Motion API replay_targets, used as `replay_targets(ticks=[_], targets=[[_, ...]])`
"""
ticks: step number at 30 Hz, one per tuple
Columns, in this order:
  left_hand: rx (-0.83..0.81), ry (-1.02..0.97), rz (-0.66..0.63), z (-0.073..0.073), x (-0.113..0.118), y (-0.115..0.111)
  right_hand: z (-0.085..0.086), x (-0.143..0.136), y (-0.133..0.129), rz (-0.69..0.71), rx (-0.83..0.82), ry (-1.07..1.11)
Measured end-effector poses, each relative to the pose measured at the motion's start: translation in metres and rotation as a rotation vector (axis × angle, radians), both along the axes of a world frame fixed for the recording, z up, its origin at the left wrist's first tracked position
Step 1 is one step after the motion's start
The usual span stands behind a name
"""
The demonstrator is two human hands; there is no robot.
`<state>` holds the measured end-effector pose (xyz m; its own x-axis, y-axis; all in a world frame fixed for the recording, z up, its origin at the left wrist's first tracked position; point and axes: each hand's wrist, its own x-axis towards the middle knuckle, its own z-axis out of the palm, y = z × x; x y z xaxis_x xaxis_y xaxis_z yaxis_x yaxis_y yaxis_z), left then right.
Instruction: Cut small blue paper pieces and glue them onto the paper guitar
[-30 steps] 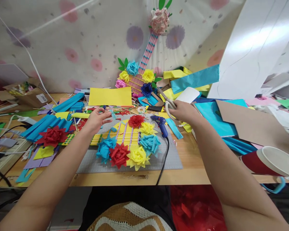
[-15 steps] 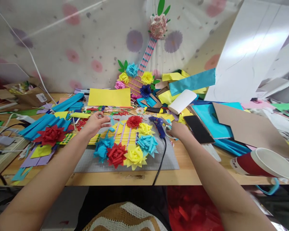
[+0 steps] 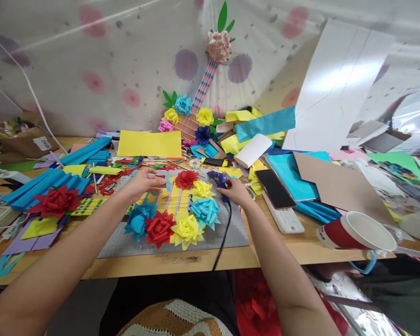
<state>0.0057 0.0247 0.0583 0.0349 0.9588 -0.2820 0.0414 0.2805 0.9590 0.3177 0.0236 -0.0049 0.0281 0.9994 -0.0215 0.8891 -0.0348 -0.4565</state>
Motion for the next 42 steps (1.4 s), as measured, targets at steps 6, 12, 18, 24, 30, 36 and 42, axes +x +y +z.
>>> replay_targets(ticks=[6, 12, 18, 24, 30, 36, 42], targets=[[0.008, 0.023, 0.013, 0.003, 0.006, 0.001, -0.01, -0.02, 0.002, -0.051, 0.09, -0.055], [0.017, 0.022, 0.027, 0.004, 0.012, -0.001, 0.004, -0.019, 0.003, -0.261, 0.136, 0.124], [0.019, 0.014, 0.025, 0.0, 0.007, 0.003, 0.048, -0.028, -0.003, -0.162, 0.246, 0.875], [0.062, -0.068, 0.037, 0.001, 0.015, 0.0, 0.088, -0.089, -0.007, 0.005, 0.14, 0.986], [-0.019, -0.274, 0.231, 0.004, 0.025, -0.004, 0.093, -0.131, 0.006, 0.093, 0.015, 1.067], [-0.029, -0.352, 0.234, 0.003, 0.024, -0.006, 0.089, -0.141, 0.009, 0.1, -0.089, 0.898], [-0.052, -0.283, 0.113, 0.003, 0.017, -0.01, 0.08, -0.138, 0.013, 0.08, -0.042, 0.602]])
